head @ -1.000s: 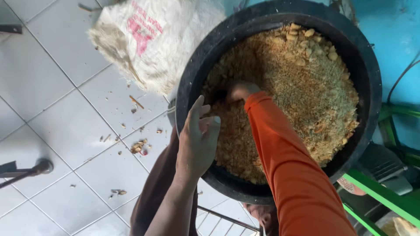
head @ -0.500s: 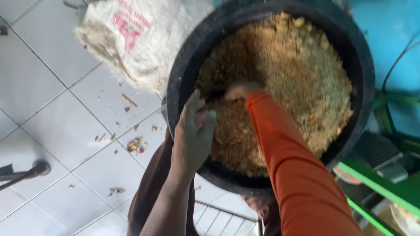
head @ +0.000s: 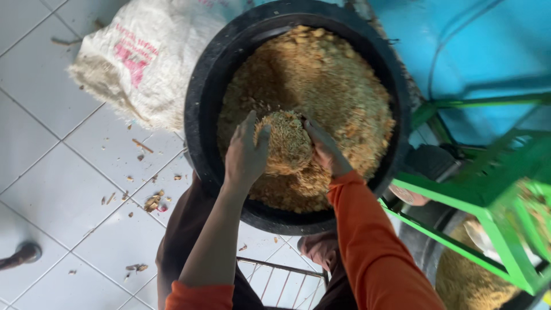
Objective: The person sits on the floor in front of a green electric grinding machine and scoops crushed food pieces from the machine's collection tray into the hopper to regrind them, using a flat scoop to push material in. They also scoop material from a large basin into a small bowl and pour it into the tray, with ground material accumulating in a second basin.
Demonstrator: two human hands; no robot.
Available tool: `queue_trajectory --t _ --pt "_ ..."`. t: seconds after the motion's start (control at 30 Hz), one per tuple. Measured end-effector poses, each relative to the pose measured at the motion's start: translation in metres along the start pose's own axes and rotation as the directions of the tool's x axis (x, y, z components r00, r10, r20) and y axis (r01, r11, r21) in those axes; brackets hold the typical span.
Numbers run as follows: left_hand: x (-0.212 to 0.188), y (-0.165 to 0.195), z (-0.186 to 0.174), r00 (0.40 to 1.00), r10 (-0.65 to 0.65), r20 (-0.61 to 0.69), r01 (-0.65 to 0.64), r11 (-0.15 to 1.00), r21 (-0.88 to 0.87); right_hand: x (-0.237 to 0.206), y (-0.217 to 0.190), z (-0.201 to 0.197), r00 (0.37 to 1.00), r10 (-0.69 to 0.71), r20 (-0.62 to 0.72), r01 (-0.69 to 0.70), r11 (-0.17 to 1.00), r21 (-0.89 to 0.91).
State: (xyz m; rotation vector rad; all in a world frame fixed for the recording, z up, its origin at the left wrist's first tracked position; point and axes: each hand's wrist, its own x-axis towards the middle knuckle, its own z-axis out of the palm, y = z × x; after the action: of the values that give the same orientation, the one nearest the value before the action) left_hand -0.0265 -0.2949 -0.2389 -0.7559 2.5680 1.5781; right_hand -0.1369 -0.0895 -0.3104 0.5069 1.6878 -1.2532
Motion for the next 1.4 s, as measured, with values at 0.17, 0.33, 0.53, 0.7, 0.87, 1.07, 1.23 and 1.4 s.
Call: queue_trajectory --t 0.17,0.33,0.53,0.7,0.87,1.07,1.23,1.4 --pt "-0.014 0.020 0.043 0.924 0.366 0.113 -0.383 0.861 0.336 -0.038 0.035 0.004 0.913 -0.372 0.165 0.223 0.797 0.562" --pt "-0.032 0.046 0.063 0.795 0.586 0.153 -0.582 0.670 0.461 -0.073 0.050 0.008 0.955 -0.296 0.007 0.236 0.775 0.586" --pt "-0.050 0.077 0.067 0.810 0.561 0.167 -0.565 0.673 0.477 -0.104 0.052 -0.001 0.789 -0.610 0.070 0.409 0.607 0.681" --pt "-0.062 0.103 0.057 0.792 0.569 0.221 -0.587 0.610 0.532 -0.128 0.047 -0.010 0.815 -0.579 -0.006 0.470 0.655 0.591" --pt "-0.050 0.130 0.034 0.755 0.652 0.075 -0.600 0.639 0.482 -0.154 0.040 -0.009 0.885 -0.462 -0.063 0.371 0.616 0.695" --pt "-0.062 0.157 0.012 0.744 0.599 0.297 -0.667 0.638 0.384 -0.191 0.026 0.000 0.849 -0.519 -0.094 0.385 0.486 0.785" --pt "-0.080 0.176 -0.005 0.688 0.591 0.421 -0.721 0.620 0.309 -0.226 0.018 0.008 0.869 -0.468 -0.162 0.383 0.426 0.820" --pt "-0.100 0.191 -0.024 0.657 0.657 0.370 -0.752 0.606 0.259 -0.241 0.023 0.016 0.821 -0.553 -0.139 0.361 0.316 0.878"
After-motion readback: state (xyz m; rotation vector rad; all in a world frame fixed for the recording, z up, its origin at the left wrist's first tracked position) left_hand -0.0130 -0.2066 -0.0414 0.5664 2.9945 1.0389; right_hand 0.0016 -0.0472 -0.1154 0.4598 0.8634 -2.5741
